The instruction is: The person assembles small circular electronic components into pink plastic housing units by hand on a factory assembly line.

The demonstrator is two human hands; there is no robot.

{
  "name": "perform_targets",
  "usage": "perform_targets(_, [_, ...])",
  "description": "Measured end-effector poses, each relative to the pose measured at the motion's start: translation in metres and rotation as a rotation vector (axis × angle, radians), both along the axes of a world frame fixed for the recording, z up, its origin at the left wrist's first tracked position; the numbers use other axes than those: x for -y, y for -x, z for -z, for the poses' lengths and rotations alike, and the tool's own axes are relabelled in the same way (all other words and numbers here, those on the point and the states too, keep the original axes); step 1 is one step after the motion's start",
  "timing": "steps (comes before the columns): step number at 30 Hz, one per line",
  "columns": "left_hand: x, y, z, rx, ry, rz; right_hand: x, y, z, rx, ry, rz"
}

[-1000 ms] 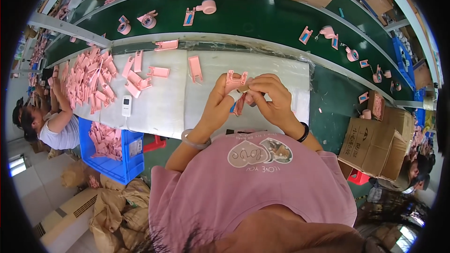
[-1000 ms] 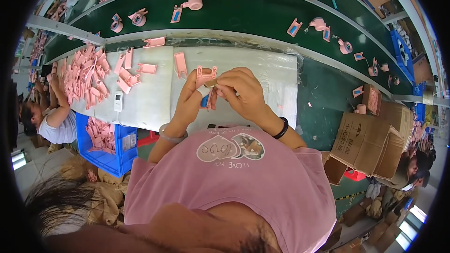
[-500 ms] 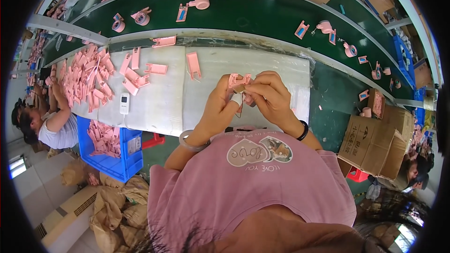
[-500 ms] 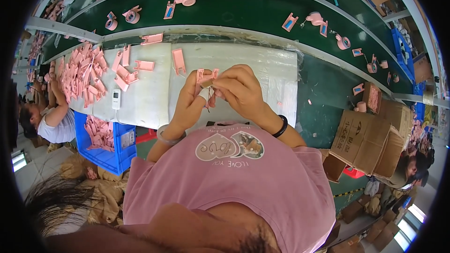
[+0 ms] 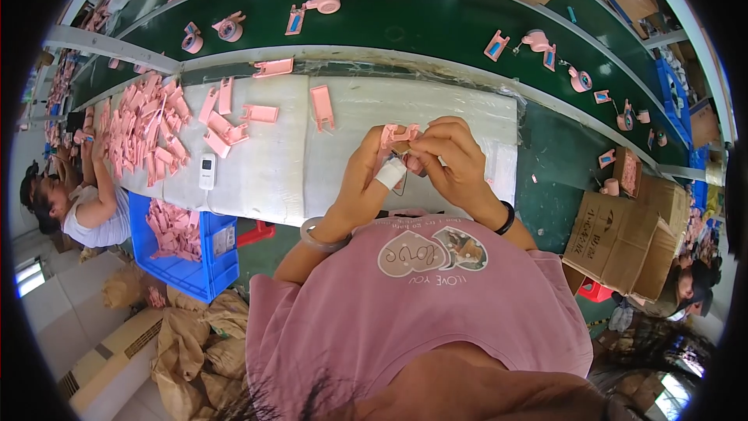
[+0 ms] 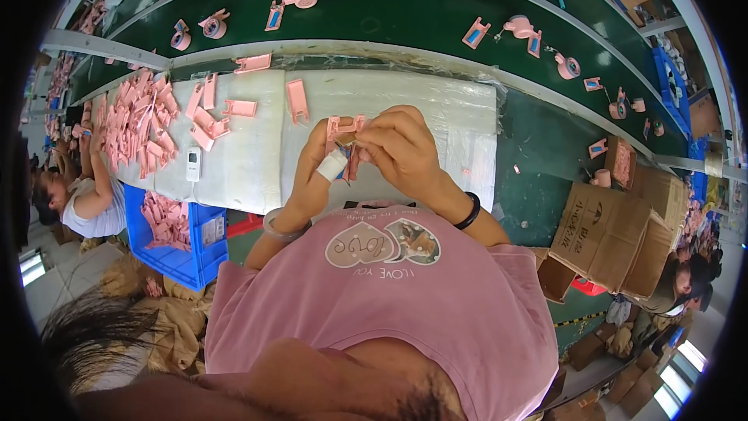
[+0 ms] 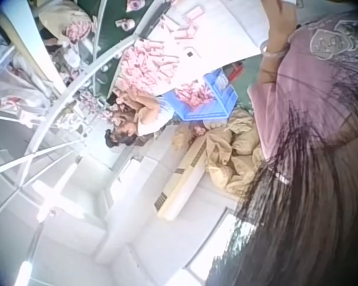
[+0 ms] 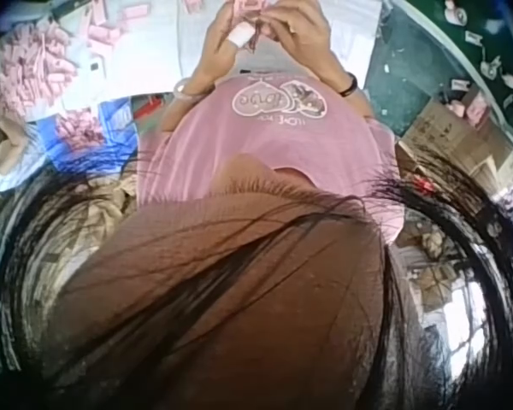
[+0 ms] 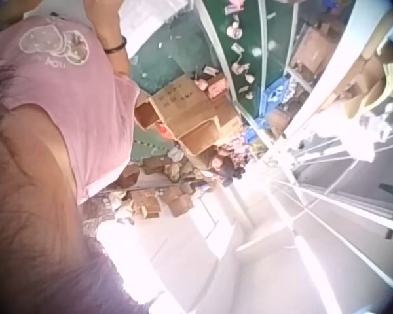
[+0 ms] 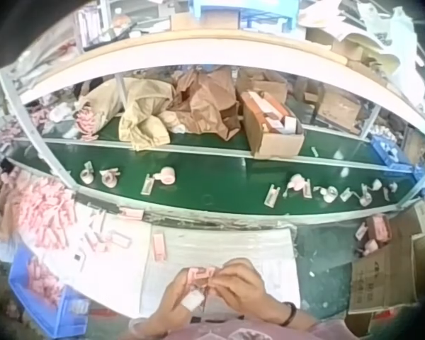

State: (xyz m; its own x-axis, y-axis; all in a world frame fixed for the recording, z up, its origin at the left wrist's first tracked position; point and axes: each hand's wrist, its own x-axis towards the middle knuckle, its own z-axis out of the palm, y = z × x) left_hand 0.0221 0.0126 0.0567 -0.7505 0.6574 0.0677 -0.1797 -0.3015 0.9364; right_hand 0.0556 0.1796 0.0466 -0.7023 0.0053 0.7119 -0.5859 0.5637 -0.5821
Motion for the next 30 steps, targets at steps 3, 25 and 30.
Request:
perform_targets(3, [-0.005,0.000,-0.001,-0.130,0.042,-0.044,-0.002,0.001,-0.002,0.005,-0.035,-0.002])
perform_targets(25, [-0.009,0.005,0.005,-0.027,0.186,-0.119,-0.008,0.003,0.030,0.365,0.661,-0.107])
perform_targets(30, [-0.008,0.005,0.006,-0.142,0.146,-0.063,-0.018,-0.008,0.039,0.955,1.148,-0.421])
